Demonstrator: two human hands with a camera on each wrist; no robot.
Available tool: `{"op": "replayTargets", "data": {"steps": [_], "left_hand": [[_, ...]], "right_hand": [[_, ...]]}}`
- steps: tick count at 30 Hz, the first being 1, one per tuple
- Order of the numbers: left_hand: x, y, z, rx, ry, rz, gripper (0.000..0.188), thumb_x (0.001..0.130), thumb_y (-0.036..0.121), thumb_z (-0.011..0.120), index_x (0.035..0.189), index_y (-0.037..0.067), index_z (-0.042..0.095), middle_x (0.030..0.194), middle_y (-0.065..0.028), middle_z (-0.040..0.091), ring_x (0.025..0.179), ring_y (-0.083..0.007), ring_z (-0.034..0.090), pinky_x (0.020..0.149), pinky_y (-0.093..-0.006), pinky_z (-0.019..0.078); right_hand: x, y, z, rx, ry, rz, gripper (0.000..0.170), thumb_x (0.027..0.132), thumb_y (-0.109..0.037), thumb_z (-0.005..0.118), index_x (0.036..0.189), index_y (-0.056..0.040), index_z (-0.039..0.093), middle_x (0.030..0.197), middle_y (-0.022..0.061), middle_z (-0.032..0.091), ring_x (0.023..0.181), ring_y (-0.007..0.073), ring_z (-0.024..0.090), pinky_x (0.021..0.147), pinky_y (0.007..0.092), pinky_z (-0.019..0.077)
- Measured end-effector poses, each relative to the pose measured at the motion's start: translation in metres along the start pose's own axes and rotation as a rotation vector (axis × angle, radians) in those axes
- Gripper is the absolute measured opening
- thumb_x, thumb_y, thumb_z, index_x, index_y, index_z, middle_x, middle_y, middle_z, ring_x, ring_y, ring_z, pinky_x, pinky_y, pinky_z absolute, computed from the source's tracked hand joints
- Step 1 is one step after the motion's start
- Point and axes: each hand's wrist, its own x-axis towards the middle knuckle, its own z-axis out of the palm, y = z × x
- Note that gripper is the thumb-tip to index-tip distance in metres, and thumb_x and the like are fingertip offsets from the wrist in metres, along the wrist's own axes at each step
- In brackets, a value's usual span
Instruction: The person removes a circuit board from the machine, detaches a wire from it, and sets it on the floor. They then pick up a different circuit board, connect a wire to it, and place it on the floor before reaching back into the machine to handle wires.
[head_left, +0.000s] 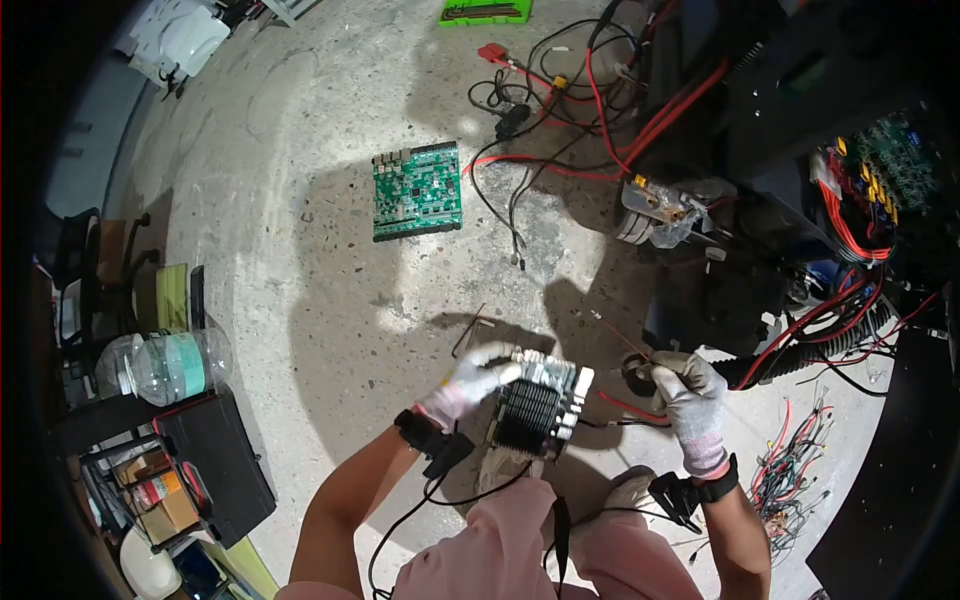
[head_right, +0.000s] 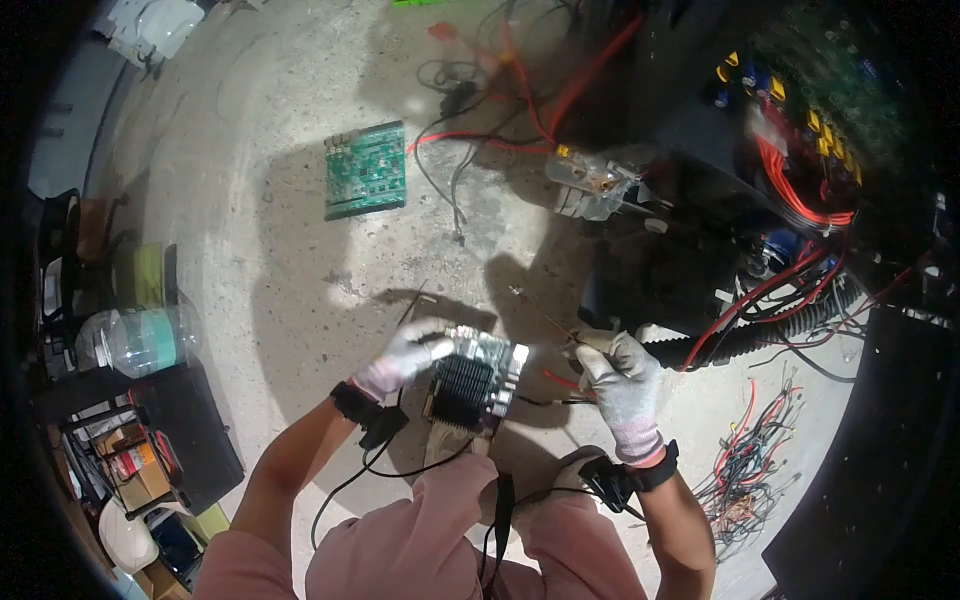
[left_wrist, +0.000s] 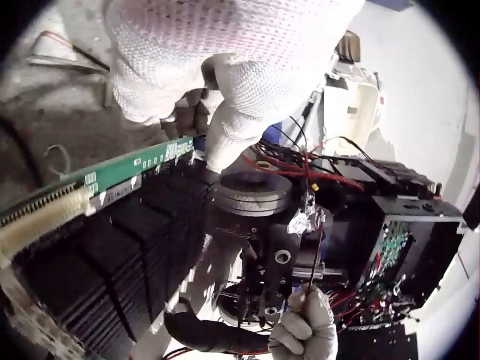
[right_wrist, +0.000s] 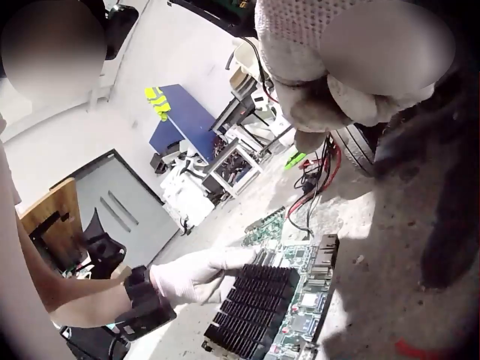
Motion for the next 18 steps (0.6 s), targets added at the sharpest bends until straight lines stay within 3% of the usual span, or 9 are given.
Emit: {"op": "replayTargets", "data": {"steps": [4, 6, 7, 12, 16, 18], "left_hand": [[-0.008, -0.013, 0.027, -0.051, -0.211, 0.053, 0.024, 0.084, 0.008, 0.055, 0.107, 0.000, 0.053, 0.098, -0.0029, 0.057, 0.090, -0.0082, 0.051, 0.080, -0.0223, 0.0424], [-0.009, -0.017, 0.040, 0.027, -0.225, 0.027, 0.026, 0.085, 0.007, 0.054, 0.109, -0.002, 0.051, 0.098, -0.0036, 0.056, 0.090, -0.0082, 0.051, 0.081, -0.0229, 0.0426], [-0.008, -0.022, 0.046, 0.014, -0.233, 0.008, 0.026, 0.085, 0.007, 0.055, 0.109, -0.002, 0.051, 0.098, -0.0036, 0.056, 0.090, -0.0081, 0.052, 0.080, -0.0227, 0.0427], [0.007, -0.052, 0.057, 0.092, -0.259, 0.013, 0.028, 0.084, 0.007, 0.055, 0.110, -0.002, 0.050, 0.099, -0.0041, 0.057, 0.090, -0.0078, 0.052, 0.080, -0.0224, 0.0430], [0.011, -0.040, 0.059, 0.261, -0.248, 0.079, 0.029, 0.083, 0.008, 0.056, 0.110, -0.001, 0.051, 0.098, -0.0056, 0.060, 0.089, -0.0103, 0.055, 0.077, -0.0240, 0.0444], [0.006, -0.020, 0.060, 0.540, -0.227, 0.113, 0.030, 0.081, 0.012, 0.059, 0.108, 0.001, 0.053, 0.097, -0.0102, 0.061, 0.090, -0.0156, 0.058, 0.078, -0.0266, 0.0451]], "right_hand": [[-0.010, 0.005, -0.012, 0.022, 0.000, 0.072, 0.007, 0.080, 0.000, 0.057, 0.086, 0.0021, 0.060, 0.066, 0.0040, 0.059, 0.046, 0.0058, 0.047, 0.041, 0.0198, 0.0373], [-0.017, 0.009, -0.020, 0.052, -0.034, 0.098, 0.009, 0.082, 0.001, 0.052, 0.088, 0.0032, 0.058, 0.073, 0.0087, 0.063, 0.044, 0.0066, 0.047, 0.041, 0.0194, 0.0383], [-0.022, 0.005, -0.021, 0.083, 0.001, 0.128, 0.006, 0.080, 0.000, 0.058, 0.085, 0.0023, 0.059, 0.067, 0.0043, 0.058, 0.047, 0.0062, 0.048, 0.042, 0.0202, 0.0385], [-0.047, 0.019, -0.040, 0.047, -0.016, 0.227, 0.006, 0.080, -0.001, 0.058, 0.085, 0.0022, 0.060, 0.069, 0.0054, 0.061, 0.048, 0.0060, 0.048, 0.044, 0.0203, 0.0395], [-0.051, 0.014, -0.045, 0.039, 0.068, 0.210, 0.007, 0.080, -0.002, 0.058, 0.086, 0.0019, 0.061, 0.069, 0.0043, 0.061, 0.049, 0.0056, 0.049, 0.045, 0.0199, 0.0403], [-0.048, 0.003, -0.048, 0.090, 0.147, 0.178, 0.008, 0.080, -0.001, 0.057, 0.087, 0.0021, 0.060, 0.072, 0.0063, 0.062, 0.050, 0.0060, 0.049, 0.045, 0.0199, 0.0408]]}}
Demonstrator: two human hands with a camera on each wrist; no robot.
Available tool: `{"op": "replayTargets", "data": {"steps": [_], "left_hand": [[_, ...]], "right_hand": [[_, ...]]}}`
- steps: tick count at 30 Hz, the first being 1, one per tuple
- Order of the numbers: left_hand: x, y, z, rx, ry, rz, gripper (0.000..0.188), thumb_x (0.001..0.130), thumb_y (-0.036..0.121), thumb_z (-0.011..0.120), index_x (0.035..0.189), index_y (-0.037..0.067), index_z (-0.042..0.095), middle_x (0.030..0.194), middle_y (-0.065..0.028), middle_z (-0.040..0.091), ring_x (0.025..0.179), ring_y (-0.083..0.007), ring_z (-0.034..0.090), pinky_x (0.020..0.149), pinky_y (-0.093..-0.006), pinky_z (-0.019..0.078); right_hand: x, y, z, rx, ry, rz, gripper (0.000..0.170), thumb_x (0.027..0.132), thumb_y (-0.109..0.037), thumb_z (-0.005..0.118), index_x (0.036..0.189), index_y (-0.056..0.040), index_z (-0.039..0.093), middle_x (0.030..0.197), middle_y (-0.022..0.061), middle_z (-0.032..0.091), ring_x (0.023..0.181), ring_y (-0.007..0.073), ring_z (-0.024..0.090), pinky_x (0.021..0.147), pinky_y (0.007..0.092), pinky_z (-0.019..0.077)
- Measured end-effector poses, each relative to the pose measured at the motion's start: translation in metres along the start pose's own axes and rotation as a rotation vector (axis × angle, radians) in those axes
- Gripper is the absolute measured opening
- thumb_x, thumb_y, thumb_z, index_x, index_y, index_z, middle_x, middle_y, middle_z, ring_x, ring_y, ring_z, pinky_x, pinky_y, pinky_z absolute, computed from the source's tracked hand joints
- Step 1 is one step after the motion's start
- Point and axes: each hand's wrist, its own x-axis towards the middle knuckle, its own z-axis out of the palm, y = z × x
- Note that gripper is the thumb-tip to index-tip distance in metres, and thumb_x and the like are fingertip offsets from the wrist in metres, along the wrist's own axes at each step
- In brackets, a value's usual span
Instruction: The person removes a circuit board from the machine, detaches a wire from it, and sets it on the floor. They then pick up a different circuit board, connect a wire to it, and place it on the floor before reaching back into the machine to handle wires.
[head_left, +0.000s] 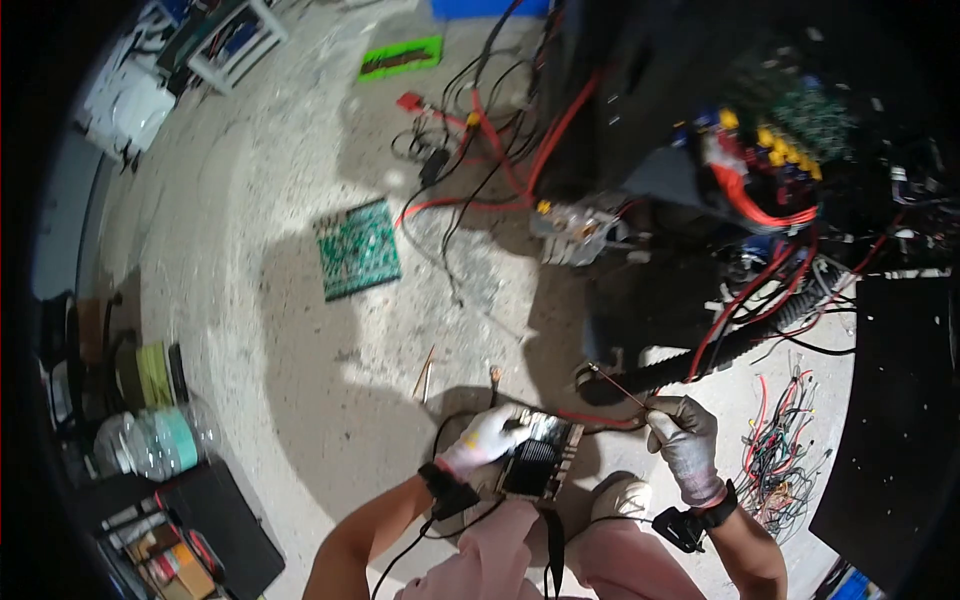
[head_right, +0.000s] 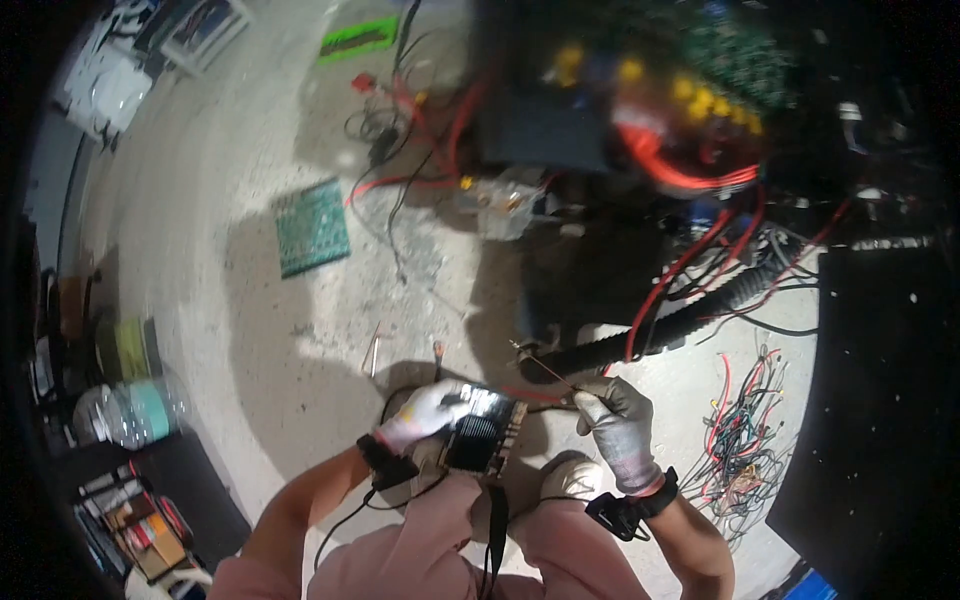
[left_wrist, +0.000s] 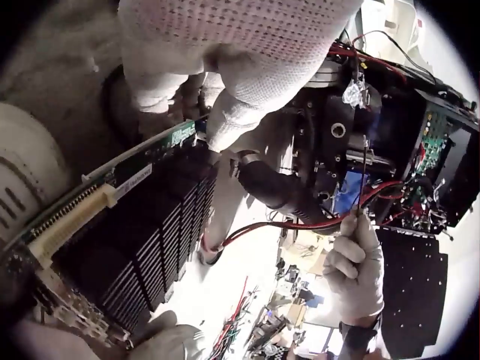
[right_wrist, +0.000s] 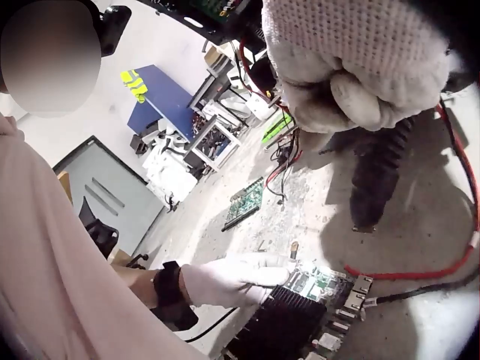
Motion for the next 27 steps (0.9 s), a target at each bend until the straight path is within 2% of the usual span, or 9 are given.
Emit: {"op": "replayTargets", "data": {"steps": [3, 7, 10, 12, 15, 16, 19, 20, 27], "left_hand": [[-0.002, 0.022, -0.011, 0.249, 0.066, 0.073, 0.030, 0.078, 0.019, 0.061, 0.103, 0.002, 0.055, 0.099, -0.0151, 0.060, 0.093, -0.0287, 0.057, 0.081, -0.0343, 0.0446], [0.007, 0.033, -0.034, 0.530, 0.297, 0.245, 0.033, 0.077, 0.026, 0.062, 0.103, 0.006, 0.056, 0.099, -0.0148, 0.059, 0.093, -0.0304, 0.056, 0.080, -0.0357, 0.0443], [0.008, 0.106, -0.058, 0.244, 0.383, 0.391, 0.026, 0.080, 0.016, 0.061, 0.103, 0.005, 0.056, 0.092, -0.0109, 0.059, 0.079, -0.0209, 0.060, 0.066, -0.0281, 0.0478], [-0.001, 0.174, -0.058, -0.185, 0.387, 0.378, 0.024, 0.085, 0.008, 0.051, 0.109, 0.002, 0.054, 0.093, -0.0039, 0.056, 0.077, -0.0073, 0.056, 0.059, -0.0183, 0.0460], [0.007, 0.222, -0.051, -0.343, 0.295, 0.532, 0.035, 0.088, 0.014, 0.048, 0.121, 0.000, 0.044, 0.094, -0.0076, 0.055, 0.077, -0.0121, 0.057, 0.063, -0.0214, 0.0476], [0.007, 0.235, -0.045, -0.308, 0.280, 0.609, 0.039, 0.089, 0.018, 0.048, 0.123, 0.001, 0.042, 0.092, -0.0065, 0.054, 0.078, -0.0122, 0.058, 0.063, -0.0204, 0.0472], [0.005, 0.256, -0.026, -0.384, 0.265, 0.550, 0.025, 0.085, 0.009, 0.053, 0.109, 0.003, 0.054, 0.078, -0.0016, 0.056, 0.063, -0.0060, 0.053, 0.055, -0.0188, 0.0439], [0.002, 0.258, -0.022, -0.325, 0.306, 0.452, 0.018, 0.084, 0.010, 0.055, 0.100, 0.002, 0.058, 0.071, 0.0009, 0.055, 0.060, -0.0040, 0.052, 0.051, -0.0177, 0.0410], [-0.015, 0.273, -0.039, -0.385, 0.313, 0.347, 0.017, 0.085, 0.007, 0.052, 0.100, 0.001, 0.058, 0.080, -0.0035, 0.057, 0.065, -0.0076, 0.055, 0.054, -0.0180, 0.0433]], "right_hand": [[0.002, -0.030, -0.007, 0.122, 0.055, -0.075, 0.009, 0.080, 0.000, 0.058, 0.089, 0.0023, 0.060, 0.077, 0.0087, 0.063, 0.051, 0.0073, 0.052, 0.046, 0.0195, 0.0423], [0.004, -0.074, -0.018, 0.150, 0.122, -0.271, 0.011, 0.079, -0.001, 0.060, 0.089, 0.0033, 0.059, 0.077, 0.0074, 0.063, 0.059, 0.0066, 0.055, 0.050, 0.0186, 0.0437], [-0.004, -0.117, -0.021, 0.146, 0.139, -0.223, 0.011, 0.078, -0.002, 0.062, 0.088, 0.0030, 0.060, 0.076, 0.0062, 0.063, 0.064, 0.0062, 0.055, 0.054, 0.0186, 0.0445], [-0.003, -0.122, -0.023, 0.038, 0.138, -0.325, 0.013, 0.077, -0.004, 0.064, 0.089, 0.0016, 0.062, 0.075, 0.0037, 0.063, 0.065, 0.0063, 0.055, 0.059, 0.0193, 0.0449], [-0.014, -0.131, -0.023, 0.005, 0.059, -0.303, 0.012, 0.076, -0.006, 0.065, 0.086, -0.0002, 0.064, 0.072, 0.0032, 0.063, 0.063, 0.0067, 0.055, 0.058, 0.0204, 0.0454], [-0.010, -0.123, -0.023, -0.091, 0.059, -0.477, 0.012, 0.076, -0.009, 0.065, 0.085, -0.0007, 0.064, 0.068, 0.0034, 0.061, 0.057, 0.0060, 0.054, 0.054, 0.0204, 0.0449], [-0.020, -0.122, -0.024, -0.143, 0.008, -0.398, 0.016, 0.076, -0.013, 0.066, 0.086, 0.0001, 0.064, 0.070, 0.0068, 0.063, 0.059, 0.0075, 0.056, 0.055, 0.0223, 0.0456], [-0.016, -0.111, -0.023, -0.137, 0.023, -0.567, 0.016, 0.076, -0.013, 0.066, 0.086, 0.0002, 0.063, 0.072, 0.0079, 0.064, 0.061, 0.0081, 0.056, 0.056, 0.0228, 0.0457], [-0.030, -0.104, -0.049, -0.043, 0.098, -0.499, 0.012, 0.076, -0.005, 0.065, 0.086, 0.0001, 0.064, 0.068, 0.0054, 0.063, 0.057, 0.0061, 0.054, 0.052, 0.0208, 0.0440]]}}
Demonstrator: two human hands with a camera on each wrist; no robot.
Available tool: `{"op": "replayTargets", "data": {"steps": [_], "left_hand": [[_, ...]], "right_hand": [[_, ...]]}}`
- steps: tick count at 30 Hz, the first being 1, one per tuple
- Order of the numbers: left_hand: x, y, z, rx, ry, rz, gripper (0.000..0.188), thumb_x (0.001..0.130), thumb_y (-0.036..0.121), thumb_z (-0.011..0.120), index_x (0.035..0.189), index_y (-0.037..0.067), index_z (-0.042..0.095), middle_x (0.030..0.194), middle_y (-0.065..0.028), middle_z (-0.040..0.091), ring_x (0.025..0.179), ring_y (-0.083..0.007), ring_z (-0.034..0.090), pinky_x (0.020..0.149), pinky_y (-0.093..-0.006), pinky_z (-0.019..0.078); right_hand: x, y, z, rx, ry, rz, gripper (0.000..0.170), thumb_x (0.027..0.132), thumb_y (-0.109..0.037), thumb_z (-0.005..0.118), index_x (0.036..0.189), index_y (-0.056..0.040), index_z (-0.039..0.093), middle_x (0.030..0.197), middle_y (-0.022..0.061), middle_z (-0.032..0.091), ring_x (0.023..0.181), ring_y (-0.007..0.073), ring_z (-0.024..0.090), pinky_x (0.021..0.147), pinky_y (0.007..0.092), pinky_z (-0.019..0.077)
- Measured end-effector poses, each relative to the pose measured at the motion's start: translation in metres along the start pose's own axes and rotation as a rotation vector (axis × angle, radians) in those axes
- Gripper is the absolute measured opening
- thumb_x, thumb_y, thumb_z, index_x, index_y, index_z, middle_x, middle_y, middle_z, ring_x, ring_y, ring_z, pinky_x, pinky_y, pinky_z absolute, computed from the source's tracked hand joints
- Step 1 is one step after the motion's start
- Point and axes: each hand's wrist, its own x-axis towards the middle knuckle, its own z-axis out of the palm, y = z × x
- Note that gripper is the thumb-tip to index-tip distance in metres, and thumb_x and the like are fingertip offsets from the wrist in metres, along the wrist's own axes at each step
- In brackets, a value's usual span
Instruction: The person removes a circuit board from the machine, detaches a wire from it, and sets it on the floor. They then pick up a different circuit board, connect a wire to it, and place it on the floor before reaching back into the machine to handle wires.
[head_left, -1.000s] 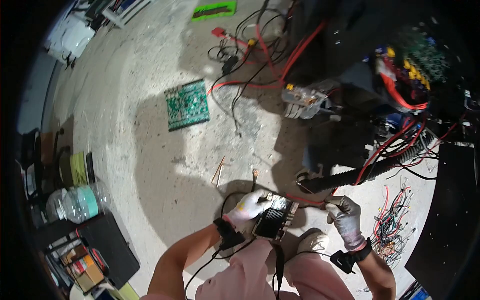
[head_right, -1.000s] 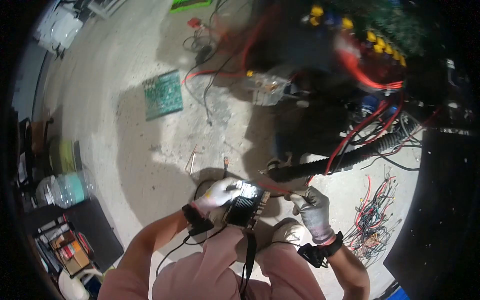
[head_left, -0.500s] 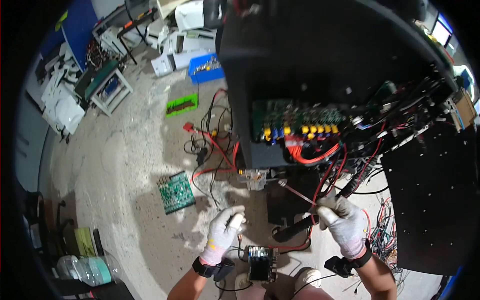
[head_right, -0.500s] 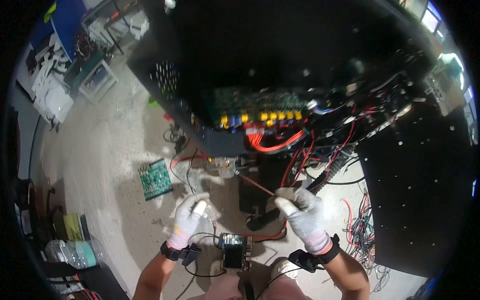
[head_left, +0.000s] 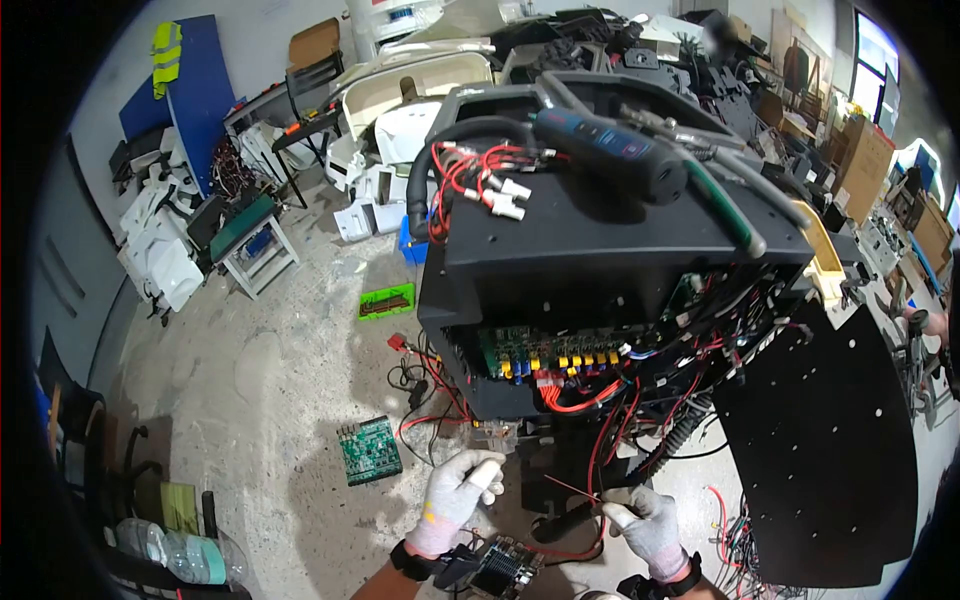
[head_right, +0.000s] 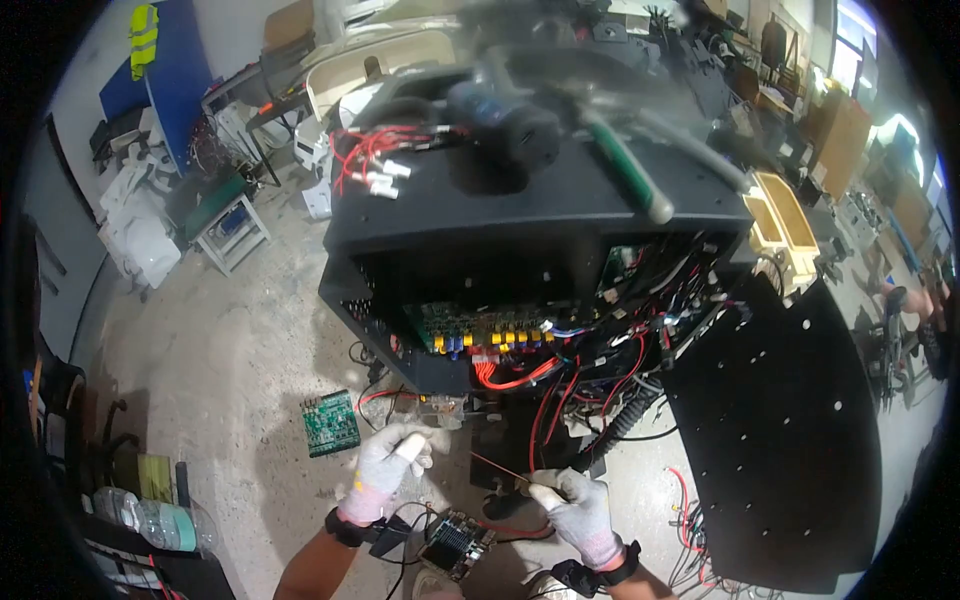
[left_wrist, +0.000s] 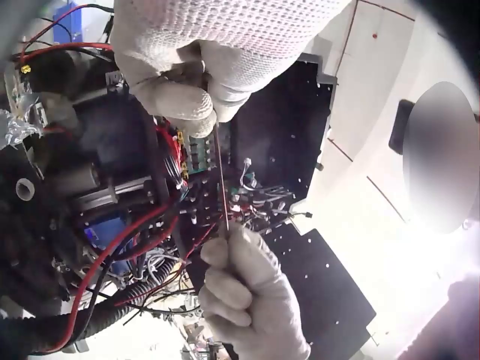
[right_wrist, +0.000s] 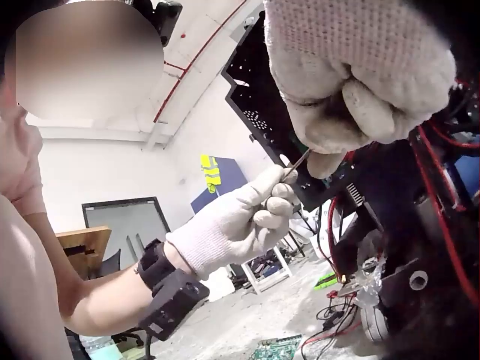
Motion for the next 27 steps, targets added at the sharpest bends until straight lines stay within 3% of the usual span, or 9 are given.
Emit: {"op": "replayTargets", "data": {"steps": [5, 7, 9, 11, 15, 17, 18, 22, 27], "left_hand": [[-0.025, 0.003, -0.003, -0.064, -0.026, -0.025, 0.019, 0.086, 0.005, 0.049, 0.102, 0.001, 0.057, 0.083, -0.0039, 0.058, 0.068, -0.0104, 0.057, 0.060, -0.0213, 0.0468], [-0.047, 0.011, -0.006, 0.412, -0.003, 0.176, 0.023, 0.084, 0.000, 0.048, 0.106, 0.002, 0.056, 0.086, -0.0051, 0.058, 0.071, -0.0139, 0.058, 0.062, -0.0236, 0.0482], [-0.072, 0.020, -0.018, 0.783, 0.068, 0.117, 0.026, 0.082, 0.002, 0.051, 0.108, 0.005, 0.056, 0.090, -0.0077, 0.058, 0.075, -0.0188, 0.058, 0.063, -0.0270, 0.0480], [-0.096, 0.027, -0.015, 0.510, 0.296, 0.303, 0.011, 0.076, 0.001, 0.057, 0.087, 0.000, 0.061, 0.076, -0.0121, 0.062, 0.064, -0.0160, 0.061, 0.058, -0.0254, 0.0492], [-0.125, 0.081, -0.017, 0.556, 0.328, 0.313, 0.006, 0.073, 0.003, 0.061, 0.078, -0.001, 0.060, 0.079, -0.0124, 0.063, 0.062, -0.0157, 0.061, 0.057, -0.0248, 0.0496], [-0.135, 0.102, -0.022, 0.586, 0.175, 0.549, 0.009, 0.069, 0.005, 0.065, 0.070, -0.001, 0.060, 0.079, -0.0133, 0.063, 0.058, -0.0181, 0.060, 0.055, -0.0271, 0.0493], [-0.127, 0.130, -0.003, 0.853, 0.145, 0.651, 0.011, 0.068, 0.009, 0.066, 0.068, -0.001, 0.061, 0.079, -0.0144, 0.063, 0.062, -0.0199, 0.061, 0.057, -0.0299, 0.0490], [-0.056, 0.152, 0.044, 1.209, 0.056, 0.872, 0.030, 0.080, 0.009, 0.054, 0.110, 0.008, 0.056, 0.089, -0.0100, 0.057, 0.077, -0.0238, 0.057, 0.063, -0.0314, 0.0467], [0.040, 0.137, 0.081, 1.493, 0.236, 0.912, 0.025, 0.079, 0.012, 0.056, 0.103, 0.009, 0.057, 0.079, -0.0078, 0.055, 0.068, -0.0230, 0.055, 0.060, -0.0336, 0.0447]], "right_hand": [[-0.008, 0.006, -0.020, 0.137, 0.046, 0.107, 0.011, 0.076, -0.002, 0.064, 0.086, 0.0015, 0.063, 0.068, 0.0026, 0.062, 0.059, 0.0061, 0.054, 0.052, 0.0209, 0.0448], [-0.007, 0.003, -0.024, 0.119, 0.040, 0.118, 0.011, 0.077, -0.003, 0.063, 0.086, 0.0017, 0.063, 0.067, 0.0037, 0.062, 0.058, 0.0068, 0.055, 0.053, 0.0212, 0.0460], [-0.005, 0.011, -0.030, 0.019, -0.008, 0.021, 0.011, 0.076, -0.004, 0.063, 0.085, 0.0034, 0.061, 0.068, 0.0063, 0.062, 0.050, 0.0073, 0.054, 0.046, 0.0193, 0.0427], [-0.003, 0.014, -0.034, -0.077, -0.023, 0.074, 0.012, 0.077, -0.006, 0.064, 0.087, 0.0003, 0.063, 0.067, 0.0062, 0.063, 0.058, 0.0078, 0.058, 0.051, 0.0222, 0.0467], [-0.004, 0.036, -0.036, -0.022, -0.057, 0.049, 0.012, 0.077, -0.007, 0.064, 0.087, -0.0004, 0.063, 0.066, 0.0062, 0.062, 0.057, 0.0085, 0.058, 0.050, 0.0227, 0.0466], [-0.007, 0.042, -0.037, 0.000, -0.054, -0.010, 0.014, 0.077, -0.008, 0.065, 0.089, -0.0007, 0.062, 0.066, 0.0063, 0.062, 0.056, 0.0090, 0.058, 0.050, 0.0229, 0.0463], [-0.008, 0.046, -0.036, 0.016, -0.033, 0.032, 0.015, 0.076, -0.008, 0.065, 0.089, -0.0011, 0.063, 0.067, 0.0066, 0.063, 0.056, 0.0098, 0.058, 0.049, 0.0232, 0.0462], [-0.012, 0.046, -0.037, 0.028, -0.021, 0.100, 0.015, 0.075, -0.008, 0.066, 0.088, -0.0011, 0.063, 0.068, 0.0072, 0.063, 0.055, 0.0106, 0.059, 0.049, 0.0235, 0.0463], [-0.020, 0.042, -0.048, -0.020, 0.019, 0.029, 0.013, 0.074, -0.008, 0.065, 0.085, -0.0009, 0.064, 0.069, 0.0068, 0.064, 0.054, 0.0096, 0.059, 0.048, 0.0229, 0.0462]]}}
